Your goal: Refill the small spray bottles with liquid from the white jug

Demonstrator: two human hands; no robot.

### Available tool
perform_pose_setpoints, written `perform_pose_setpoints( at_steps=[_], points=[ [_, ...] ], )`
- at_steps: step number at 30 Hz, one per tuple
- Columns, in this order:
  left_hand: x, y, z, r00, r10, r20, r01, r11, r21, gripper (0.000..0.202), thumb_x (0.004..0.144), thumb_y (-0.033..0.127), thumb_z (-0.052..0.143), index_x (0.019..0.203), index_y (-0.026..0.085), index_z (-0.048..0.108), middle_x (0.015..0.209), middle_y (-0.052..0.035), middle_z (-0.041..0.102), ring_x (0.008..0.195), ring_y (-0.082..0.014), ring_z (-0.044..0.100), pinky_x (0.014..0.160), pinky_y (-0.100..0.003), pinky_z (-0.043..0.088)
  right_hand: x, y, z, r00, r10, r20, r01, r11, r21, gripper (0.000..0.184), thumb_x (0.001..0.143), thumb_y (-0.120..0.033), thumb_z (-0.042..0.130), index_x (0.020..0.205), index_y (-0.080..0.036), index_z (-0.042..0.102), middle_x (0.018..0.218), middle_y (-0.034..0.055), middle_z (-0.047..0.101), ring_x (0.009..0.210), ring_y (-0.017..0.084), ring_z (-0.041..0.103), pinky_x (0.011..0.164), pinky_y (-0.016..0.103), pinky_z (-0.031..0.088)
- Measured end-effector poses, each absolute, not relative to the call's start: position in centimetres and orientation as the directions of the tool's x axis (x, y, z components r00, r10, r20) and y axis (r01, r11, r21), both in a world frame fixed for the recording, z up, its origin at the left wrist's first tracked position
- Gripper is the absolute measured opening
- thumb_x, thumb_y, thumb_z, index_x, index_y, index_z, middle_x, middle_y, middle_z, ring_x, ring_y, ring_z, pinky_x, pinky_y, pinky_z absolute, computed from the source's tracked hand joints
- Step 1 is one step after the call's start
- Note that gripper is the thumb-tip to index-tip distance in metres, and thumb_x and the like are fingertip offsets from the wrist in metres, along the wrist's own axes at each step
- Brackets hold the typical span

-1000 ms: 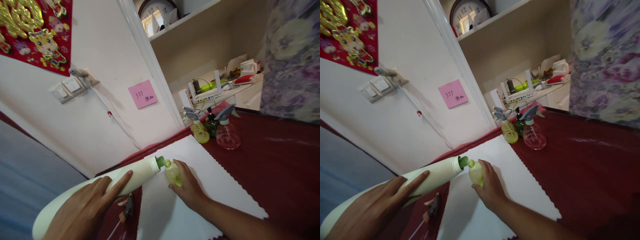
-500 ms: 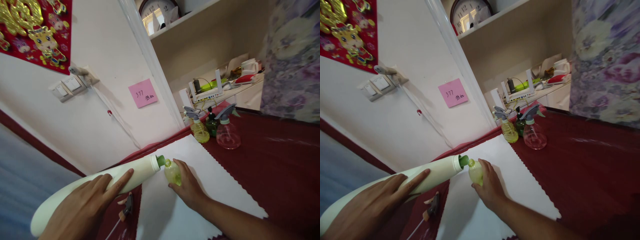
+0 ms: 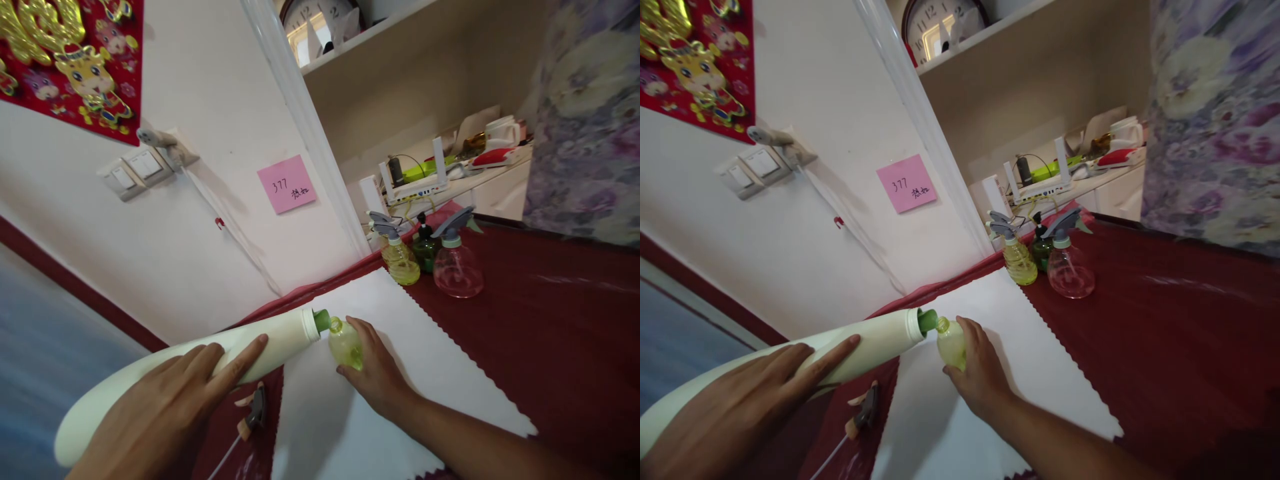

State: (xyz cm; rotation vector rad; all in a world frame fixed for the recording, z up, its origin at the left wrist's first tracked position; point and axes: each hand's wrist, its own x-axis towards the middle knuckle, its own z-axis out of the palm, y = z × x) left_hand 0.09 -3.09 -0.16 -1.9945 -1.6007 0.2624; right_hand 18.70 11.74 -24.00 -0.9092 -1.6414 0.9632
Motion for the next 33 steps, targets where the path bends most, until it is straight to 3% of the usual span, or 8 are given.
perform_pose_setpoints(
  at_steps=[10,19,22,27,33],
  points=[
    [0.52,-3.00,0.06,0.255,0.946,0.202,0.840,-0.113,-0.531,0.073,0.087,0.012,0.040,0.152,0.044,0.042,0.101,-0.0043,0.074,0.086,-0.0255,0.071,0.079,-0.040,0.054,18.72,11.77,-23.83,-0.234,0.896,0.378,0.119,0.412,-0.904,0.080,0.072,-0.014,0.068,0.146,-0.024,0.036,0.149,0.0111,0.048,0.138,0.029,0.047,0.119,0.050,0.038],
    [-0.11,-2.84,0.36,0.323,0.929,0.182,0.823,-0.181,-0.538,0.078,0.088,0.013,0.040,0.157,0.048,0.028,0.094,-0.0031,0.071,0.081,-0.0254,0.071,0.074,-0.040,0.053,18.71,11.68,-24.11,-0.227,0.893,0.387,0.125,0.421,-0.898,0.082,0.072,-0.014,0.069,0.146,-0.025,0.036,0.150,0.0110,0.048,0.139,0.029,0.047,0.119,0.050,0.038],
    [-0.08,-2.87,0.44,0.297,0.938,0.180,0.821,-0.155,-0.549,0.082,0.086,0.008,0.037,0.157,0.048,0.029,0.093,-0.0030,0.070,0.081,-0.0247,0.070,0.077,-0.041,0.053,18.77,11.65,-23.90,-0.235,0.893,0.385,0.128,0.421,-0.898,0.081,0.072,-0.014,0.068,0.146,-0.023,0.037,0.150,0.0117,0.048,0.139,0.029,0.047,0.119,0.050,0.038],
    [0.33,-2.93,0.42,0.302,0.933,0.195,0.822,-0.152,-0.549,0.080,0.086,0.012,0.039,0.157,0.046,0.030,0.096,-0.0051,0.070,0.084,-0.0283,0.069,0.079,-0.046,0.053,18.67,11.77,-23.84,-0.231,0.894,0.383,0.132,0.419,-0.898,0.080,0.072,-0.013,0.068,0.145,-0.022,0.037,0.150,0.0126,0.048,0.138,0.029,0.047,0.119,0.050,0.038],
    [0.19,-2.85,0.47,0.290,0.940,0.180,0.821,-0.148,-0.551,0.082,0.084,0.008,0.036,0.157,0.045,0.030,0.100,-0.0060,0.072,0.087,-0.0275,0.071,0.080,-0.046,0.054,18.53,11.88,-24.14,-0.221,0.890,0.398,0.122,0.431,-0.894,0.081,0.072,-0.012,0.068,0.146,-0.023,0.036,0.149,0.0116,0.048,0.138,0.029,0.047,0.118,0.050,0.039]
  ],
)
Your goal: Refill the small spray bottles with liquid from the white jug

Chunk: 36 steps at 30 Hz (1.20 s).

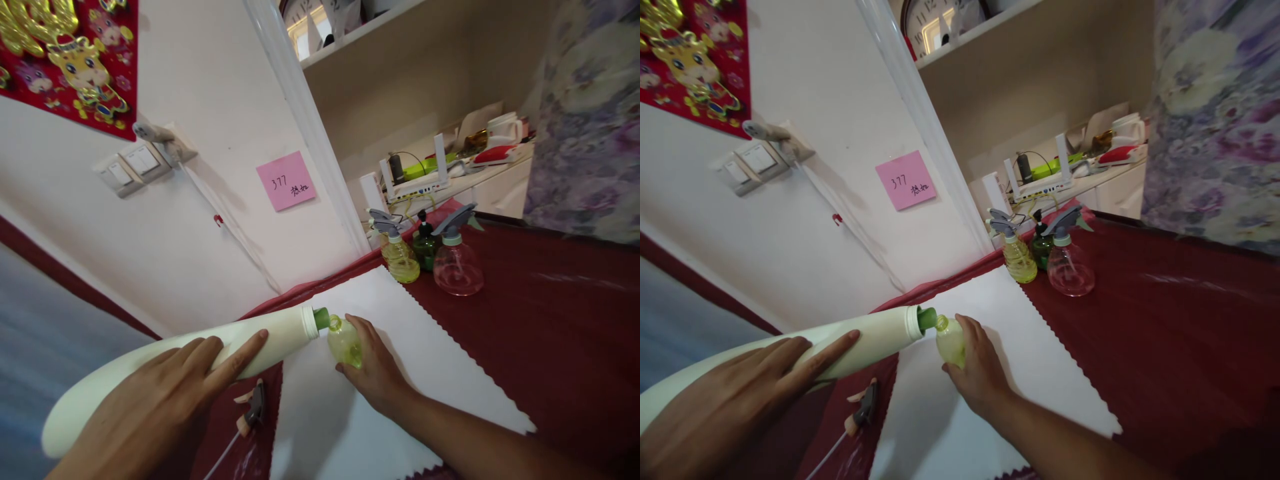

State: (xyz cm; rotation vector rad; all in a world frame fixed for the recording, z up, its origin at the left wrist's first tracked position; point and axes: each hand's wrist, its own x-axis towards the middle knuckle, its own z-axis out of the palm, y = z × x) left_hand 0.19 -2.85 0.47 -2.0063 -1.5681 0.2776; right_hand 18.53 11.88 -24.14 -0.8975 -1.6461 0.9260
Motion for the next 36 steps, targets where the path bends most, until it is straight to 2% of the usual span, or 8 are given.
perform_pose_setpoints(
  at_steps=[4,18,27,36],
  points=[
    [0.1,-2.8,0.8,0.321,0.935,0.150,0.801,-0.183,-0.570,0.086,0.082,0.009,0.040,0.158,0.046,0.025,0.100,-0.0055,0.073,0.084,-0.0279,0.072,0.076,-0.044,0.056,18.6,11.8,-24.2,-0.219,0.886,0.409,0.115,0.440,-0.891,0.082,0.072,-0.012,0.069,0.146,-0.023,0.036,0.149,0.0117,0.048,0.138,0.029,0.047,0.118,0.050,0.039],
    [0.8,-2.6,1.5,0.298,0.945,0.136,0.814,-0.177,-0.553,0.083,0.086,0.013,0.040,0.158,0.051,0.021,0.100,-0.0050,0.072,0.087,-0.0306,0.073,0.078,-0.049,0.058,18.6,12.0,-24.2,-0.230,0.884,0.407,0.119,0.441,-0.890,0.083,0.072,-0.009,0.069,0.147,-0.020,0.036,0.149,0.0139,0.047,0.138,0.030,0.046,0.120,0.051,0.038],
    [1.5,-2.6,1.5,0.300,0.946,0.124,0.813,-0.186,-0.551,0.087,0.085,0.012,0.038,0.158,0.051,0.012,0.097,-0.0058,0.069,0.086,-0.0312,0.071,0.078,-0.053,0.057,18.7,11.9,-24.1,-0.230,0.886,0.403,0.118,0.437,-0.892,0.082,0.072,-0.011,0.070,0.146,-0.019,0.037,0.149,0.0143,0.048,0.139,0.030,0.046,0.120,0.051,0.038],
    [1.5,-2.6,1.7,0.345,0.929,0.132,0.785,-0.208,-0.583,0.090,0.080,0.012,0.044,0.159,0.048,0.019,0.098,-0.0047,0.071,0.085,-0.0308,0.071,0.078,-0.048,0.057,18.6,12.0,-24.4,-0.223,0.881,0.418,0.117,0.450,-0.886,0.082,0.072,-0.013,0.070,0.146,-0.024,0.036,0.149,0.0129,0.049,0.139,0.031,0.047,0.119,0.053,0.038]
  ],
)
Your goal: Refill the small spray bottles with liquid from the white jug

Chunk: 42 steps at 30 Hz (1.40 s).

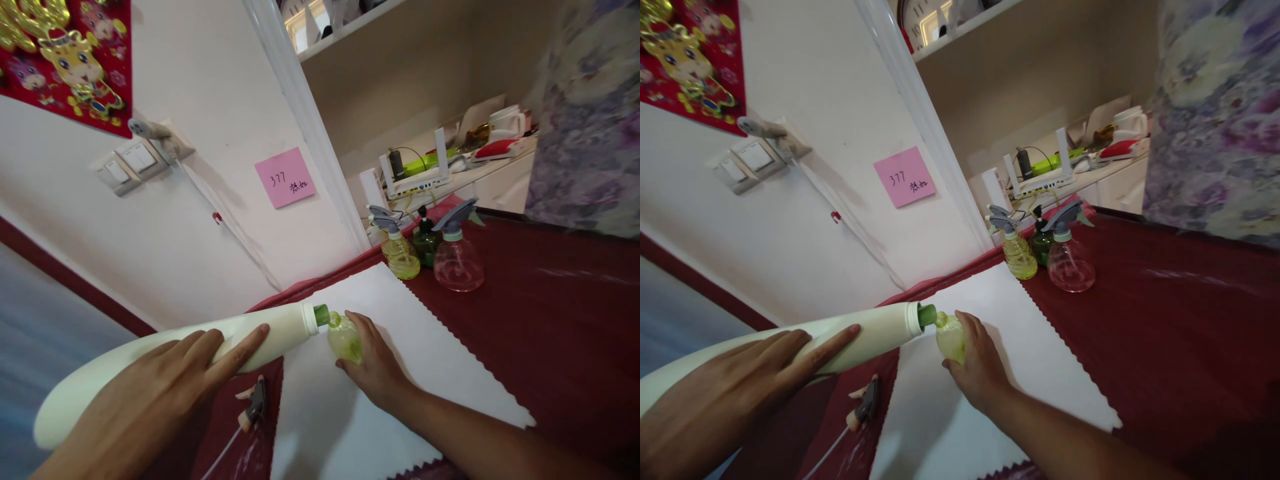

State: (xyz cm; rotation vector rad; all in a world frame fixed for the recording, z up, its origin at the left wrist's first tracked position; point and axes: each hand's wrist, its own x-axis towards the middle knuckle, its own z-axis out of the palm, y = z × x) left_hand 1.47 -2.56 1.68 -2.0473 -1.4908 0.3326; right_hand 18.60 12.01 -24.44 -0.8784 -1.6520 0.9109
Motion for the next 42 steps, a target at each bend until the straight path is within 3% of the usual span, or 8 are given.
perform_pose_setpoints(
  at_steps=[16,26,35,42],
  points=[
    [0.7,-2.2,1.6,0.349,0.930,0.118,0.774,-0.215,-0.596,0.091,0.075,0.015,0.044,0.158,0.047,0.025,0.099,-0.0042,0.072,0.083,-0.0305,0.071,0.077,-0.050,0.058,18.6,12.0,-24.3,-0.229,0.882,0.411,0.115,0.444,-0.888,0.083,0.071,-0.011,0.071,0.145,-0.023,0.036,0.148,0.0127,0.049,0.137,0.030,0.047,0.119,0.052,0.038],
    [1.8,-2.3,2.4,0.333,0.941,0.062,0.784,-0.240,-0.572,0.094,0.079,0.013,0.044,0.159,0.050,0.009,0.092,-0.0042,0.069,0.082,-0.0307,0.071,0.073,-0.050,0.057,18.7,11.9,-24.0,-0.231,0.885,0.404,0.121,0.438,-0.891,0.082,0.072,-0.010,0.071,0.145,-0.022,0.036,0.147,0.0135,0.049,0.137,0.030,0.047,0.119,0.053,0.038],
    [1.7,-2.4,2.4,0.344,0.935,0.080,0.768,-0.231,-0.597,0.082,0.079,0.014,0.045,0.155,0.044,0.033,0.091,-0.0044,0.070,0.080,-0.0282,0.070,0.074,-0.045,0.057,18.7,11.9,-24.0,-0.224,0.888,0.402,0.121,0.434,-0.893,0.082,0.071,-0.008,0.071,0.145,-0.022,0.037,0.147,0.0127,0.049,0.138,0.030,0.048,0.120,0.051,0.038],
    [1.5,-2.2,2.8,0.332,0.943,0.017,0.754,-0.255,-0.606,0.088,0.077,0.010,0.042,0.157,0.044,0.027,0.092,-0.0049,0.069,0.082,-0.0296,0.071,0.071,-0.047,0.058,18.6,11.9,-24.1,-0.225,0.887,0.404,0.116,0.436,-0.892,0.083,0.071,-0.010,0.072,0.145,-0.025,0.036,0.147,0.0116,0.049,0.137,0.030,0.048,0.119,0.053,0.038]
  ],
)
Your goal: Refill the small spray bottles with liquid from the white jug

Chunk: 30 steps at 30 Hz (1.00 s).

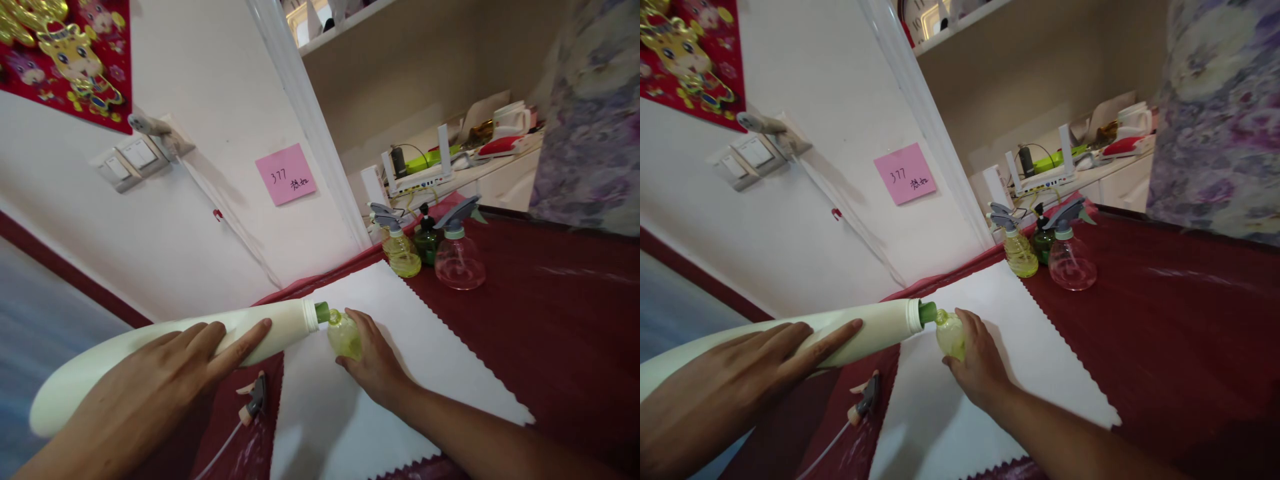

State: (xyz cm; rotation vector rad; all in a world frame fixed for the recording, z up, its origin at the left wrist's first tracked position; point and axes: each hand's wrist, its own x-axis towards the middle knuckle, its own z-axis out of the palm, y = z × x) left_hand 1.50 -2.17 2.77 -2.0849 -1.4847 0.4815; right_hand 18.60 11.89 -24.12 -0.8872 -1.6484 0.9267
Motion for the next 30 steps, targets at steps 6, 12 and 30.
perform_pose_setpoints(
  at_steps=[6,12,30],
  points=[
    [1.53,-2.15,2.79,0.351,0.935,0.047,0.758,-0.255,-0.601,0.084,0.080,0.010,0.041,0.156,0.044,0.029,0.091,-0.0043,0.070,0.080,-0.0269,0.071,0.069,-0.043,0.058,18.67,11.88,-24.11,-0.229,0.885,0.406,0.118,0.439,-0.891,0.083,0.072,-0.010,0.071,0.145,-0.026,0.036,0.148,0.0115,0.049,0.138,0.030,0.048,0.119,0.053,0.038],
    [1.40,-2.17,2.66,0.344,0.938,0.050,0.777,-0.254,-0.576,0.089,0.078,0.012,0.044,0.158,0.048,0.024,0.092,-0.0043,0.070,0.080,-0.0284,0.070,0.071,-0.045,0.056,18.65,11.94,-24.14,-0.227,0.888,0.400,0.124,0.434,-0.892,0.083,0.071,-0.011,0.072,0.145,-0.025,0.037,0.147,0.0117,0.050,0.137,0.030,0.048,0.119,0.053,0.038],
    [1.46,-2.14,2.80,0.335,0.942,0.017,0.758,-0.259,-0.599,0.093,0.079,0.009,0.042,0.159,0.047,0.015,0.092,-0.0037,0.069,0.081,-0.0282,0.071,0.070,-0.043,0.057,18.59,11.94,-24.22,-0.219,0.886,0.408,0.121,0.440,-0.890,0.083,0.071,-0.010,0.072,0.145,-0.025,0.038,0.146,0.0113,0.051,0.137,0.030,0.049,0.119,0.051,0.039]
  ],
)
